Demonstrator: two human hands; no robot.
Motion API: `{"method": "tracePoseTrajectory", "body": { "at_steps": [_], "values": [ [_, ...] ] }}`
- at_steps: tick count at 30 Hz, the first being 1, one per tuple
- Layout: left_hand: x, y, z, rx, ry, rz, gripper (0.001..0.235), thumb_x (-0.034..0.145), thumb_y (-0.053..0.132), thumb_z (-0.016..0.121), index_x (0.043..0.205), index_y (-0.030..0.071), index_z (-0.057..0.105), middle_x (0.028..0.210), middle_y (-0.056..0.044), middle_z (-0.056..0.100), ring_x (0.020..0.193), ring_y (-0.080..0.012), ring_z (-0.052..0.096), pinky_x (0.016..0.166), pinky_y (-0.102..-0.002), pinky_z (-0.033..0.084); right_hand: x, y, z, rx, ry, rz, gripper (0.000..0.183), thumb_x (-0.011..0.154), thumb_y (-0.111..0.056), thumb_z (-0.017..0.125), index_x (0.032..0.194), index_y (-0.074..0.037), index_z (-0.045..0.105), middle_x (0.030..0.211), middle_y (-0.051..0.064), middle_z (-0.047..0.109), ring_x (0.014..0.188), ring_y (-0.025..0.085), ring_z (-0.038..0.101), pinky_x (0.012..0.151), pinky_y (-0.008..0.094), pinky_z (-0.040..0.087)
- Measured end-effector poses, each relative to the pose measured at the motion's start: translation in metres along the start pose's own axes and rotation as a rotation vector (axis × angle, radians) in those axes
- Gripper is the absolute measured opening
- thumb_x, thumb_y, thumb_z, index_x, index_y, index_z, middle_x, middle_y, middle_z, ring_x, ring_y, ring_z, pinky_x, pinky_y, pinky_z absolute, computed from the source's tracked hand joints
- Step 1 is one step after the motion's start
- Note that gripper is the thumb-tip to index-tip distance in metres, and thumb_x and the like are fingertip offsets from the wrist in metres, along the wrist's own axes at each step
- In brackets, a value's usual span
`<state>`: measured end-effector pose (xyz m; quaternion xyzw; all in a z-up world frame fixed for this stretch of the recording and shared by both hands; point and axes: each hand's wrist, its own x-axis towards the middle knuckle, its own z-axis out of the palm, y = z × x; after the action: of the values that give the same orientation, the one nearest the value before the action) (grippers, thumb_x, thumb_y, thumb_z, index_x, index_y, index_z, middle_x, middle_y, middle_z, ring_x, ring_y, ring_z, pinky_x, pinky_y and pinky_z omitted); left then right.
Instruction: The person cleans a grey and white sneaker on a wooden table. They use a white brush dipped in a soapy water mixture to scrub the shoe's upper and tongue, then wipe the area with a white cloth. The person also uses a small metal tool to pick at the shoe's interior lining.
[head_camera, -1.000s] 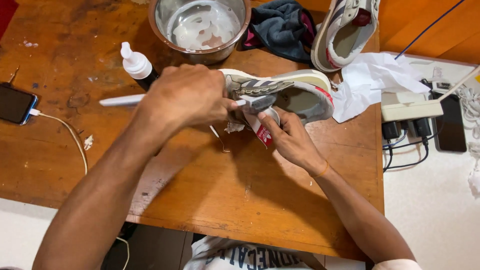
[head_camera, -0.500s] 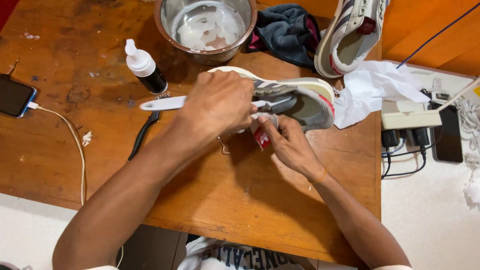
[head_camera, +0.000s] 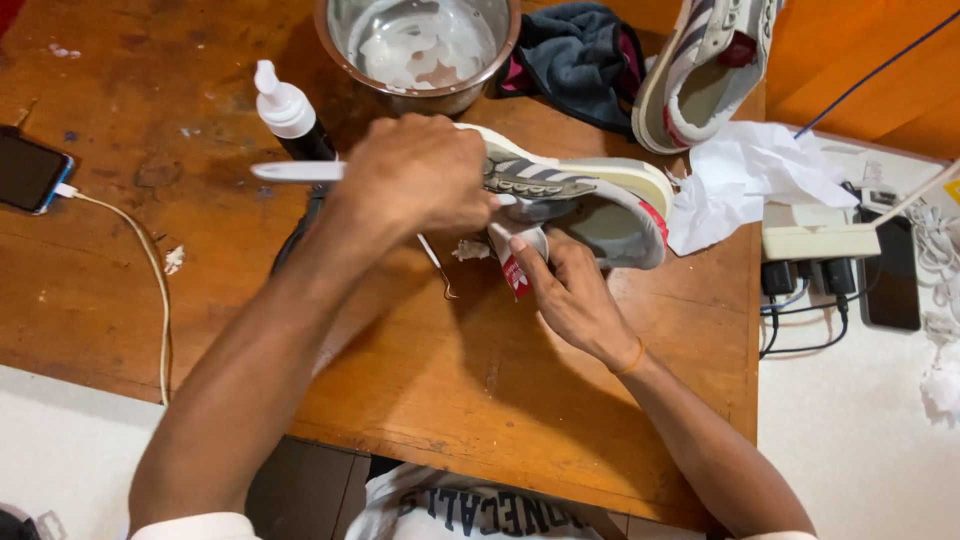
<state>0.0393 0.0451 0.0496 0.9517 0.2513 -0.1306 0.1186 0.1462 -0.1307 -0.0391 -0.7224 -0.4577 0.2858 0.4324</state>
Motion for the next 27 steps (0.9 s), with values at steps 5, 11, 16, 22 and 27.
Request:
{"method": "tracePoseTrajectory", "body": {
  "at_steps": [5,11,16,22,27],
  "values": [
    [-0.037,0.0,-0.019,-0.071,-0.064,-0.021,0.031,0.085,0.032,0.063,0.089,0.008,0.081,0.089,-0.023,0.076,0.099,-0.0463,0.073,0.089,-0.057,0.054,0.006,0.022,-0.002,0.115,0.002,0.062,0.041,0.105,-0.025,0.058,0.068,-0.006,0.058,0.068,0.007,0.053,0.069,0.017,0.051,0.066,0.036,0.047],
    [-0.065,-0.013,-0.047,-0.179,0.024,-0.093,0.029,0.089,0.029,0.062,0.092,0.01,0.083,0.081,-0.022,0.077,0.094,-0.0479,0.073,0.089,-0.056,0.053,0.022,0.02,-0.005,0.645,0.129,0.252,0.029,0.098,-0.028,0.068,0.078,-0.007,0.067,0.067,0.004,0.063,0.062,0.013,0.064,0.062,0.028,0.055],
    [-0.064,-0.033,-0.017,-0.427,0.069,-0.06,0.028,0.092,0.024,0.06,0.099,0.007,0.082,0.088,-0.025,0.077,0.097,-0.0471,0.072,0.089,-0.057,0.051,0.031,0.01,-0.023,0.694,0.077,0.215,0.029,0.098,-0.038,0.067,0.084,-0.013,0.067,0.073,0.001,0.061,0.069,0.012,0.064,0.064,0.024,0.052],
    [-0.058,-0.063,0.035,-0.665,0.356,0.205,0.013,0.09,0.02,0.073,0.096,0.018,0.083,0.063,-0.008,0.07,0.061,-0.0144,0.057,0.06,-0.031,0.047,0.026,-0.027,-0.047,0.1,-0.112,0.003,0.033,0.09,-0.014,0.071,0.119,-0.002,0.062,0.096,0.007,0.068,0.09,0.018,0.064,0.088,0.035,0.055],
    [-0.053,-0.068,0.063,-0.52,0.717,0.247,0.01,0.094,0.028,0.079,0.103,0.023,0.08,0.074,0.0,0.067,0.062,-0.0183,0.061,0.058,-0.029,0.046,0.045,-0.003,-0.044,-0.22,-0.012,-0.02,0.014,0.095,-0.014,0.061,0.086,-0.006,0.068,0.05,0.001,0.043,0.05,0.014,0.043,0.05,0.032,0.041]
  ]
}}
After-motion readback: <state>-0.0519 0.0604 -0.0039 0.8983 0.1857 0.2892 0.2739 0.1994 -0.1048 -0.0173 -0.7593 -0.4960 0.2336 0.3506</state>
